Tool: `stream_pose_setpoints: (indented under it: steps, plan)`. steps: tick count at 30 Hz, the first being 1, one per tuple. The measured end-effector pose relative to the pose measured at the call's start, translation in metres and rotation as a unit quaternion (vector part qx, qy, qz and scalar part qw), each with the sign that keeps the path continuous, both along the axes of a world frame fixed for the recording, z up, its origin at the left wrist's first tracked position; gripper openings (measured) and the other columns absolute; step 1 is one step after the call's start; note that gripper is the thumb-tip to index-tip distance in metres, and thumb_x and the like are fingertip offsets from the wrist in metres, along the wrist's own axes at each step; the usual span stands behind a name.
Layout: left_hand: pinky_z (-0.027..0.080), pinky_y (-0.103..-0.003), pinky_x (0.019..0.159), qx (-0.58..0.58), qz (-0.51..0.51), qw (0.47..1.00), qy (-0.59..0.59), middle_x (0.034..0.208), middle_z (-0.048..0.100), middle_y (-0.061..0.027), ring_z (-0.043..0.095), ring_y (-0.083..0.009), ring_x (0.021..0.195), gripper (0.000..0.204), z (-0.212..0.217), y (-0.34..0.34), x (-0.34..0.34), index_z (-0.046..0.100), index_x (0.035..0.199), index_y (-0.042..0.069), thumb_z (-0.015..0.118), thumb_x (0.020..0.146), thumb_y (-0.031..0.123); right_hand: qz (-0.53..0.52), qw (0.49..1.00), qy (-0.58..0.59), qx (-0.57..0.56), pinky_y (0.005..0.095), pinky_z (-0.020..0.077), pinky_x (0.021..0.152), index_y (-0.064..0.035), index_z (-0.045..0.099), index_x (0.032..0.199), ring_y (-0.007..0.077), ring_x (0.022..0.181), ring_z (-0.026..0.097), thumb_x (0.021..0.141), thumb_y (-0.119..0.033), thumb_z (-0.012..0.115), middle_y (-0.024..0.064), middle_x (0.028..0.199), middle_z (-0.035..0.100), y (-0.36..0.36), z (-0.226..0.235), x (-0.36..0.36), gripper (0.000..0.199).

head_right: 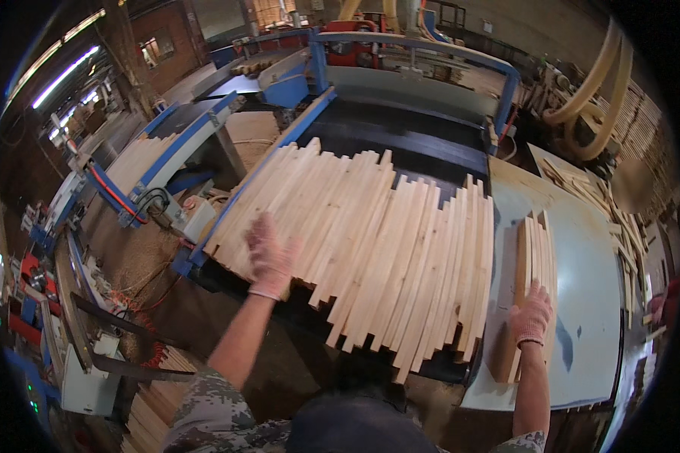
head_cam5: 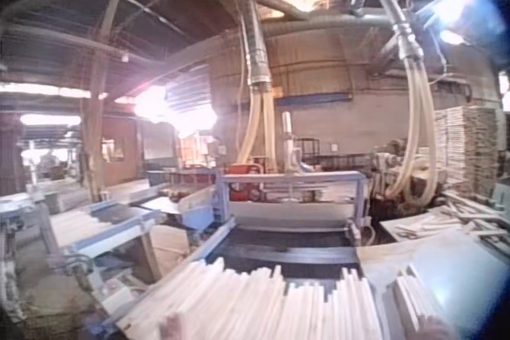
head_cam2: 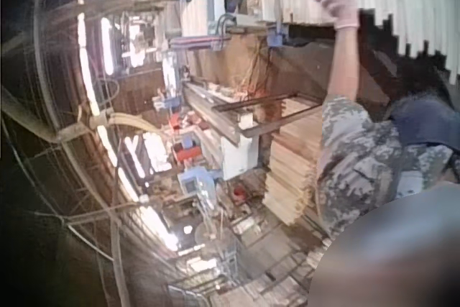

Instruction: The person repeatedly picks up stacks of light-colored wooden planks from a metal table and places them onto a moving conveyor belt. The worker aligns the wood pieces carefully before feeding them into the machinery. Other workers are visible in the background performing similar tasks in a large industrial workshop.

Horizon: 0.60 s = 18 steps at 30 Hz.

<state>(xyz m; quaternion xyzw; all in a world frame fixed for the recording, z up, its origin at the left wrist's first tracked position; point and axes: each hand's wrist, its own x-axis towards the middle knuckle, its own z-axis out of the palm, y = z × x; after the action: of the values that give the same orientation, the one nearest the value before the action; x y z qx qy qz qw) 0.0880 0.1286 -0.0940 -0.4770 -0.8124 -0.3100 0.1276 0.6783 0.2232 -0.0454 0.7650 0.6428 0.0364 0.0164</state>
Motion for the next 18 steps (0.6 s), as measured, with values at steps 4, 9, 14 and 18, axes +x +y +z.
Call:
stream_pose_setpoints:
  steps: [4,9,14,18]
  plan:
    - [0.008,-0.054,0.134,-0.128,0.184,0.975,0.014,0.173,0.028,-0.025,0.021,-0.0406,0.163,0.114,0.049,-0.04,-0.135,0.022,0.168,0.001,0.075,0.085,0.058,-0.1,0.995,-0.004,-0.005,0.051,0.0375,0.123,-0.0092,0.035,0.165,0.0403,0.155,0.037,0.087,-0.02,0.076,0.0233,0.169,0.037,0.018,-0.02,0.007,0.089]
    - [0.008,-0.053,0.133,-0.263,0.26,0.929,-0.001,0.173,0.03,-0.0232,0.021,-0.0389,0.162,0.104,0.092,-0.063,-0.205,0.027,0.166,0.003,0.068,0.09,0.061,-0.128,0.992,-0.013,-0.003,0.0521,0.035,0.124,-0.0098,0.036,0.165,0.0408,0.157,0.035,0.086,-0.023,0.077,0.0232,0.171,0.035,0.025,-0.029,0.006,0.09]
    - [0.012,-0.049,0.132,-0.306,0.256,0.913,0.082,0.168,0.039,-0.0181,0.03,-0.0344,0.158,0.097,0.088,-0.074,-0.212,0.035,0.163,0.005,0.071,0.089,0.057,-0.122,0.993,0.003,0.008,0.0516,0.032,0.126,-0.01,0.035,0.166,0.0393,0.158,0.034,0.088,-0.024,0.076,0.0231,0.171,0.036,0.024,-0.022,0.001,0.089]
    - [0.019,-0.047,0.129,-0.3,0.212,0.93,0.019,0.161,0.046,-0.0153,0.037,-0.0292,0.153,0.088,0.122,-0.081,-0.206,0.039,0.159,0.006,0.073,0.089,0.048,-0.133,0.991,0.008,-0.005,0.0518,0.0309,0.127,-0.0099,0.034,0.166,0.0392,0.158,0.033,0.09,-0.024,0.072,0.0227,0.171,0.034,0.013,-0.012,-0.008,0.086]
